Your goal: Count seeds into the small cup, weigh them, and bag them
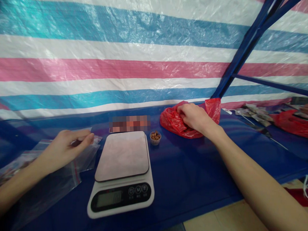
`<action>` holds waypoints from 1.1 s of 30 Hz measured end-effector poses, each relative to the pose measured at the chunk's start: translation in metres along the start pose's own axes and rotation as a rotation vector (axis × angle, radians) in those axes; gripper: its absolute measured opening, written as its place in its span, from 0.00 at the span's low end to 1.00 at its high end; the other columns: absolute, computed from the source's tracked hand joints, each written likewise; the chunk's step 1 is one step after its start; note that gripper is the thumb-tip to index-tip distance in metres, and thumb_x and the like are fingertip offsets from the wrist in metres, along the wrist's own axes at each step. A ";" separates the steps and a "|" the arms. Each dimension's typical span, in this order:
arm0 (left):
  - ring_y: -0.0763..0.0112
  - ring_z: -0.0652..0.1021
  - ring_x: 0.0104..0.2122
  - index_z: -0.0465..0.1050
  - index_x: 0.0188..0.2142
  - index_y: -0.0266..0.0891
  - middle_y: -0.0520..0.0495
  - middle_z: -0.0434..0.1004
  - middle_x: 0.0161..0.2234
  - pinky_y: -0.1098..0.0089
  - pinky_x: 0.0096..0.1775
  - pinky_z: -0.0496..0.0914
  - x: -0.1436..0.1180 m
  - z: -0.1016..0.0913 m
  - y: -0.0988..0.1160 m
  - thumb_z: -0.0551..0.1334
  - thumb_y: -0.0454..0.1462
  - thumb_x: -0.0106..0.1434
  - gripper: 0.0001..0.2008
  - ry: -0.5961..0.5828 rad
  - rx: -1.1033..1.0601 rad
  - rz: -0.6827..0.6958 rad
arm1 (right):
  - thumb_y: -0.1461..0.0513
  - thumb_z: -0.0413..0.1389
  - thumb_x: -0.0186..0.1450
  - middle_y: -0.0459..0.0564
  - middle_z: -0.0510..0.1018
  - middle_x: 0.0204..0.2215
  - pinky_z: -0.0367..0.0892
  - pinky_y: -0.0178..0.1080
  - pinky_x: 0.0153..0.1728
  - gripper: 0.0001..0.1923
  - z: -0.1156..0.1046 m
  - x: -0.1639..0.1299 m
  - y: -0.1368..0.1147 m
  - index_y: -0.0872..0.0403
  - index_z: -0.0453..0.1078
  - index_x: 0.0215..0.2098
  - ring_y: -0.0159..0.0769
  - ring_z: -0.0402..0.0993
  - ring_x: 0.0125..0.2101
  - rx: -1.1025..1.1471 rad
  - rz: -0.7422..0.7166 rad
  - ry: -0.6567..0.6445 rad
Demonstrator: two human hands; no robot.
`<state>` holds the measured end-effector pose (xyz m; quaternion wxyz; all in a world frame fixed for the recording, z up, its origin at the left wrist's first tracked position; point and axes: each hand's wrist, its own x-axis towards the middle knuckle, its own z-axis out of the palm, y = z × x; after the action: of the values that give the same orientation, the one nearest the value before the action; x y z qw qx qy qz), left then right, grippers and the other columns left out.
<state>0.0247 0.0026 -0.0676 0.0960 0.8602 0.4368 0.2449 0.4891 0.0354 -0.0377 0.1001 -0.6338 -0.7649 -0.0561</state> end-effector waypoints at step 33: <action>0.77 0.63 0.21 0.63 0.22 0.38 0.55 0.57 0.21 0.72 0.26 0.56 0.001 -0.003 0.007 0.52 0.46 0.75 0.24 -0.032 0.002 -0.038 | 0.59 0.65 0.70 0.52 0.86 0.39 0.74 0.40 0.44 0.07 -0.014 -0.023 -0.076 0.54 0.83 0.43 0.39 0.82 0.40 0.710 -0.532 -0.142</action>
<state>0.0288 -0.0005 -0.0620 0.1067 0.8556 0.4519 0.2288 0.4202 -0.0043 -0.0264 0.2408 -0.3439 -0.8780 0.2298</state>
